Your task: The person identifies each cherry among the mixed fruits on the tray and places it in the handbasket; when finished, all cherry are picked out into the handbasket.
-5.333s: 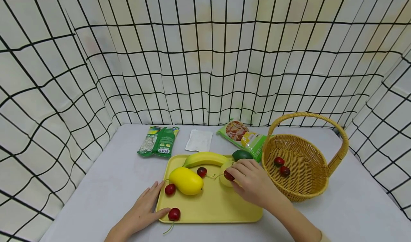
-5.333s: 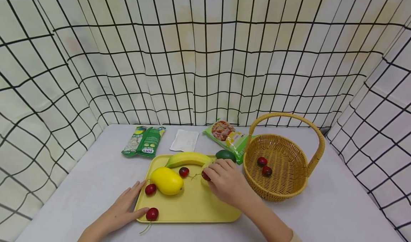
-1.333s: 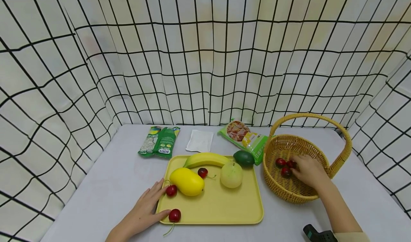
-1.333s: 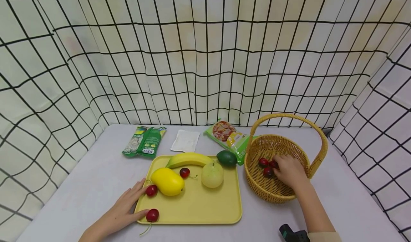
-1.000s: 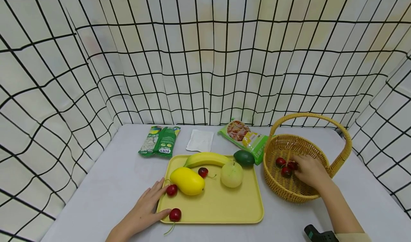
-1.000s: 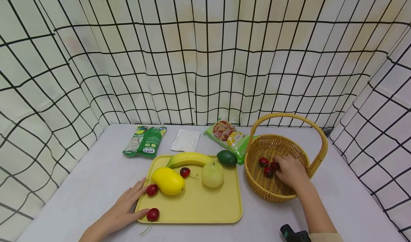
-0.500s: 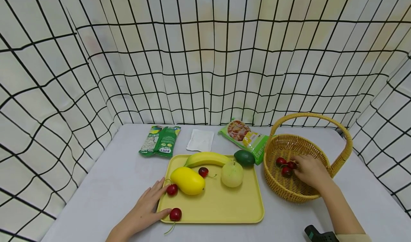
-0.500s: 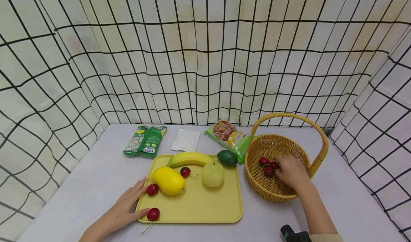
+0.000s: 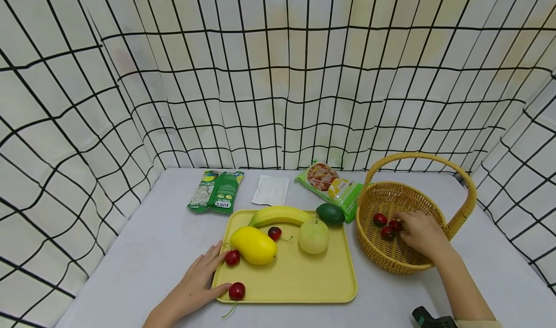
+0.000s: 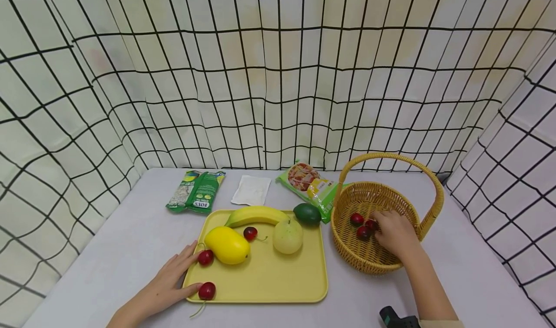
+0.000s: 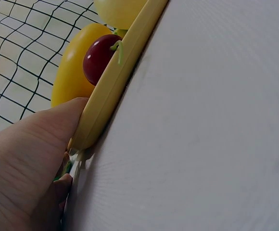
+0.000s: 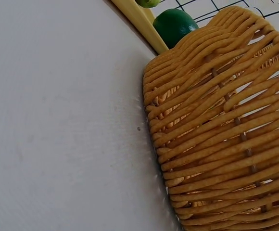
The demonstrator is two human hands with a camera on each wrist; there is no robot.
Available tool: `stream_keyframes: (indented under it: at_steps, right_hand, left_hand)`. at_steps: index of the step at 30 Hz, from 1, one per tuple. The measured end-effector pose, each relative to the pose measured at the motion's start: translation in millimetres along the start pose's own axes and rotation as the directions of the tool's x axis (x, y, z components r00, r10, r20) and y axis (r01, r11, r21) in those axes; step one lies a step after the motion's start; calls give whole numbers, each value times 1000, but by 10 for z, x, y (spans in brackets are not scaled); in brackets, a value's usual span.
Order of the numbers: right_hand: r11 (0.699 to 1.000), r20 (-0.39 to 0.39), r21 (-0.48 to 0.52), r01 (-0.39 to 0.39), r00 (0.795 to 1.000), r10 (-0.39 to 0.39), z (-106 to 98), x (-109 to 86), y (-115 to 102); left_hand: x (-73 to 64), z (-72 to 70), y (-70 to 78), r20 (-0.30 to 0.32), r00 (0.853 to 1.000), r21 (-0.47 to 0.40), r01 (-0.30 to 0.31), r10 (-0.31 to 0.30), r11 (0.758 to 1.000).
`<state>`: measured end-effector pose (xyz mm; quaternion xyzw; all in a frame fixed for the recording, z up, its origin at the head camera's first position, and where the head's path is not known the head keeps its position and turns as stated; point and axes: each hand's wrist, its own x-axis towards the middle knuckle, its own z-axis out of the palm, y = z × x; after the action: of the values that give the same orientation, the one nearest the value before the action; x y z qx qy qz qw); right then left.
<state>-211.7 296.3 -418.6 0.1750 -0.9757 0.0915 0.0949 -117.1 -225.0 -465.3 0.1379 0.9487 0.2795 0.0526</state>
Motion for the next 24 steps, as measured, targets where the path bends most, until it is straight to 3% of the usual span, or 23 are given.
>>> stream_keyframes:
  at_steps: [14, 24]
  right_hand:
    - [1000, -18, 9, 20, 1000, -20, -53, -53, -11]
    - [998, -79, -18, 63, 995, -65, -124, -68, -92]
  left_hand:
    - [-8, 6, -1, -11, 1000, 2, -3, 3, 1000]
    - [7, 8, 3, 2, 1000, 2, 15, -15, 1000]
